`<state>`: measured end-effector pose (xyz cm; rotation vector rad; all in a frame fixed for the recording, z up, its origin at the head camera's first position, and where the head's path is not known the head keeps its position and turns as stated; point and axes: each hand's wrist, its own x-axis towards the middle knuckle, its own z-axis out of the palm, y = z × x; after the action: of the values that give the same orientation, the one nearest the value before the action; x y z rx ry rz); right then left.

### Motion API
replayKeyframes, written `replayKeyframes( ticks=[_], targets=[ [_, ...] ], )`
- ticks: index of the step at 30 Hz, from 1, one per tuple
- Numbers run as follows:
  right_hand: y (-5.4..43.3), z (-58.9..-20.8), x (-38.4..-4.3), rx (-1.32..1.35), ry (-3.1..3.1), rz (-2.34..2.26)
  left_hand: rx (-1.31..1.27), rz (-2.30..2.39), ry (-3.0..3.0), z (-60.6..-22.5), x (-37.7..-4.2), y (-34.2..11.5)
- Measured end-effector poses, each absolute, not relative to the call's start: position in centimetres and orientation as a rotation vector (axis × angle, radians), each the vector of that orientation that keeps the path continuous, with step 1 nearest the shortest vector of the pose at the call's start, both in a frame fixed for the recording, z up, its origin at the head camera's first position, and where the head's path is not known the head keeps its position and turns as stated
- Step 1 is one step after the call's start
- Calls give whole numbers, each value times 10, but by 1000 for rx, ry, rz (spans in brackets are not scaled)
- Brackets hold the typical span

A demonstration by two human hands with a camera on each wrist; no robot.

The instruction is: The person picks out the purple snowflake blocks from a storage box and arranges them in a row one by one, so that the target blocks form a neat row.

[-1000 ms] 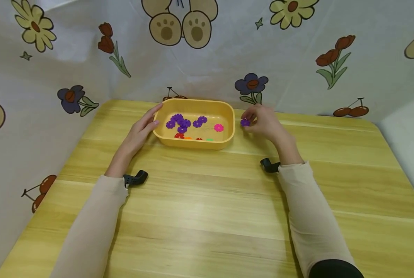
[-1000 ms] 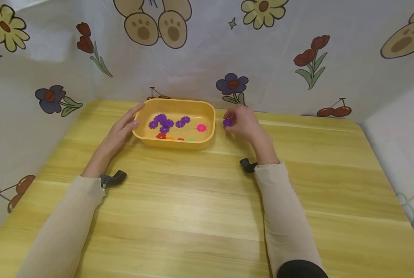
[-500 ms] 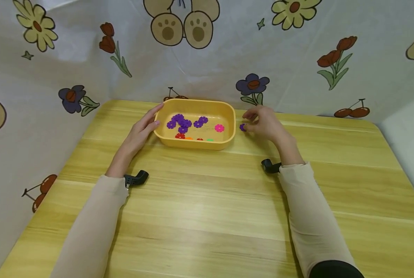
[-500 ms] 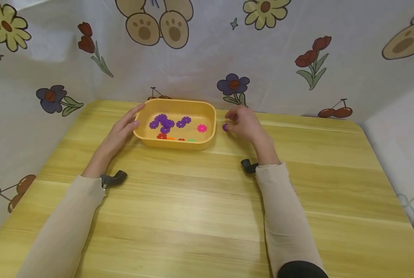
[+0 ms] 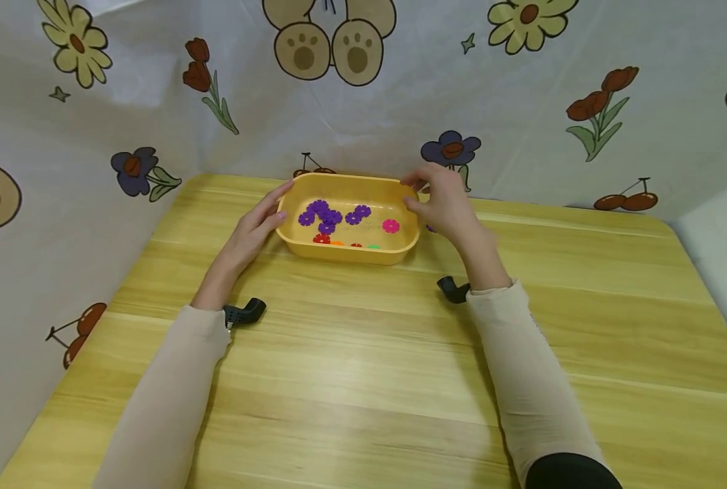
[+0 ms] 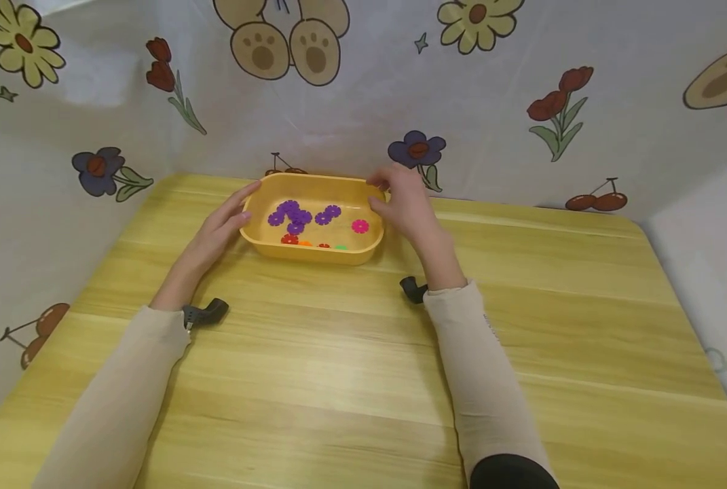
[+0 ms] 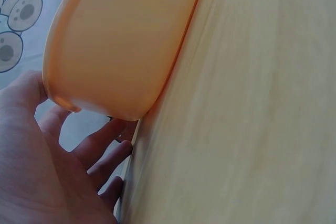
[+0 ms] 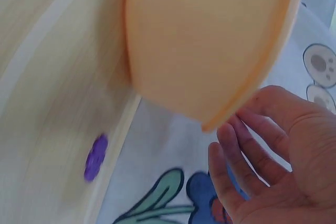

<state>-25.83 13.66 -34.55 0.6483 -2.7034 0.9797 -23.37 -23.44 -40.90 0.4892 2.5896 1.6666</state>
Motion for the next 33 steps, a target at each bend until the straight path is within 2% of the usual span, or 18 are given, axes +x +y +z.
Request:
replayKeyframes(
  ticks=[7, 20, 33],
  targets=[
    [99, -347, -264, 669, -2729, 986, 492, 1673, 2560, -389, -219, -229],
    [29, -354, -271, 749, -2953, 1010, 494, 1666, 2610, -417, -237, -239],
    [9, -372, -271, 682, -3057, 950, 504, 1668, 2579, -398, -225, -233]
  ],
)
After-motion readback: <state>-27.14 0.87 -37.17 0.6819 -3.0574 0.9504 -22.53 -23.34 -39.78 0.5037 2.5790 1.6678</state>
